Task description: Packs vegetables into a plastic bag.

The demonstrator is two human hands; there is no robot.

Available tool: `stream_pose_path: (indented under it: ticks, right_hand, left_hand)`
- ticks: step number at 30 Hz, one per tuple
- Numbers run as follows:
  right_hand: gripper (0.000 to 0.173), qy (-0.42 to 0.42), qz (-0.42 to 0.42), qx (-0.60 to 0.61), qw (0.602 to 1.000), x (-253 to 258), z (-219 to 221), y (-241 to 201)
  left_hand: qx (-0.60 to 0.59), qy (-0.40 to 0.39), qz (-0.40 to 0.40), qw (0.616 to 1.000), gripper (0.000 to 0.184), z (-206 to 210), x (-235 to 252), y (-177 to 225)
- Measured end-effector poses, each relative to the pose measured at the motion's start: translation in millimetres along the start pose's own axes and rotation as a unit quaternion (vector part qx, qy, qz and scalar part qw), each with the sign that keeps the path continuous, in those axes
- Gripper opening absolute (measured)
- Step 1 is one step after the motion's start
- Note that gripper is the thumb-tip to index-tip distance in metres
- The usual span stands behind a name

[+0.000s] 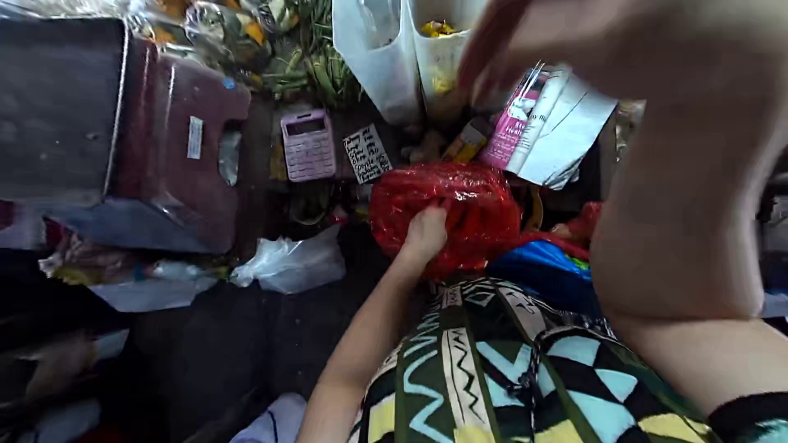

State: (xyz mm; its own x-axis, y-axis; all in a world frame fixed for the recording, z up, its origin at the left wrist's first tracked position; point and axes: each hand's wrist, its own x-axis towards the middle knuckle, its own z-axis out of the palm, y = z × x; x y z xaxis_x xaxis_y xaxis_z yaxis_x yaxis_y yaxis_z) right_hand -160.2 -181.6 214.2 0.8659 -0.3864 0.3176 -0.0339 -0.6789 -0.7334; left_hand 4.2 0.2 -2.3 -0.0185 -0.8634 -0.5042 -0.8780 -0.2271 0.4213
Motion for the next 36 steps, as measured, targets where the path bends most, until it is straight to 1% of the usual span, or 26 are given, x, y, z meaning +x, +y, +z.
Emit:
stream_pose_path:
  ticks: [1, 2, 3, 4, 5, 6, 8, 10, 13, 15, 17, 19, 21, 22, 23, 25, 26, 27, 29, 30, 34, 36]
  right_hand:
    - [0.016, -0.080, 0.132, -0.038, 0.987, -7, 46, -25]
    - [0.018, -0.169, 0.223, -0.065, 0.958, -15, 88, -29]
    - [0.019, -0.228, 0.282, -0.086, 0.928, -27, 127, -16]
    - [0.018, -0.246, 0.324, -0.109, 0.907, -45, 162, 4]
    - [0.017, -0.236, 0.368, -0.133, 0.890, -66, 190, 21]
    - [0.017, -0.229, 0.428, -0.147, 0.862, -82, 204, 29]
    - [0.021, -0.207, 0.523, -0.166, 0.810, -104, 211, 33]
    - [0.024, -0.201, 0.561, -0.179, 0.783, -123, 206, 39]
    - [0.022, -0.217, 0.559, -0.196, 0.775, -134, 198, 46]
    - [0.022, -0.217, 0.532, -0.204, 0.793, -131, 196, 48]
    - [0.020, -0.202, 0.495, -0.214, 0.818, -127, 197, 54]
    - [0.021, -0.223, 0.479, -0.221, 0.820, -121, 199, 64]
    - [0.024, -0.233, 0.459, -0.225, 0.827, -122, 209, 76]
    - [0.026, -0.213, 0.437, -0.230, 0.843, -125, 214, 82]
    - [0.028, -0.185, 0.410, -0.241, 0.860, -128, 220, 87]
    - [0.032, -0.120, 0.359, -0.268, 0.886, -131, 230, 98]
    - [0.034, -0.103, 0.338, -0.283, 0.891, -130, 231, 100]
    - [0.034, -0.128, 0.332, -0.300, 0.885, -127, 227, 95]
    - [0.034, -0.194, 0.337, -0.330, 0.860, -116, 214, 76]
    - [0.033, -0.199, 0.326, -0.345, 0.857, -114, 208, 68]
    - [0.029, -0.240, 0.308, -0.336, 0.857, -104, 177, 47]
    - [0.027, -0.252, 0.309, -0.327, 0.857, -100, 161, 39]
  left_hand:
    - [-0.006, 0.017, 0.013, 1.000, 0.032, -1, 0, -4]
    - [-0.017, 0.026, 0.020, 0.999, 0.027, -2, 0, -7]
    - [-0.033, 0.028, 0.019, 0.999, 0.027, -4, 0, -10]
    - [-0.023, 0.031, 0.022, 0.999, 0.029, -5, 1, -10]
    - [-0.006, 0.027, 0.021, 0.999, 0.030, -6, 2, -9]
    - [0.009, 0.023, 0.015, 1.000, 0.030, -6, 4, -6]
    - [0.031, -0.009, -0.010, 0.999, 0.029, -2, 5, 6]
    - [0.051, -0.054, -0.037, 0.997, 0.033, 11, 4, 17]
    - [0.057, -0.118, -0.066, 0.989, 0.033, 26, 10, 20]
    - [0.040, -0.128, -0.061, 0.989, 0.036, 21, 17, 14]
    - [-0.009, -0.082, -0.045, 0.996, 0.038, 13, 19, 3]
    - [-0.040, -0.035, -0.020, 0.998, 0.042, 1, 12, -3]
    - [-0.069, -0.009, 0.027, 0.997, 0.063, -14, 0, -7]
    - [-0.091, 0.003, 0.060, 0.994, 0.073, -22, -5, -9]
    - [-0.116, 0.022, 0.102, 0.988, 0.075, -30, -9, -11]
    - [-0.169, 0.065, 0.175, 0.968, 0.067, -42, -19, -15]
    - [-0.199, 0.087, 0.202, 0.955, 0.064, -46, -25, -17]
    - [-0.231, 0.109, 0.221, 0.941, 0.061, -49, -30, -20]
    - [-0.284, 0.140, 0.241, 0.918, 0.059, -53, -38, -27]
    - [-0.305, 0.142, 0.240, 0.910, 0.059, -52, -41, -30]
    - [-0.334, 0.097, 0.223, 0.911, 0.062, -37, -46, -34]
    - [-0.345, 0.088, 0.222, 0.908, 0.064, -26, -43, -31]
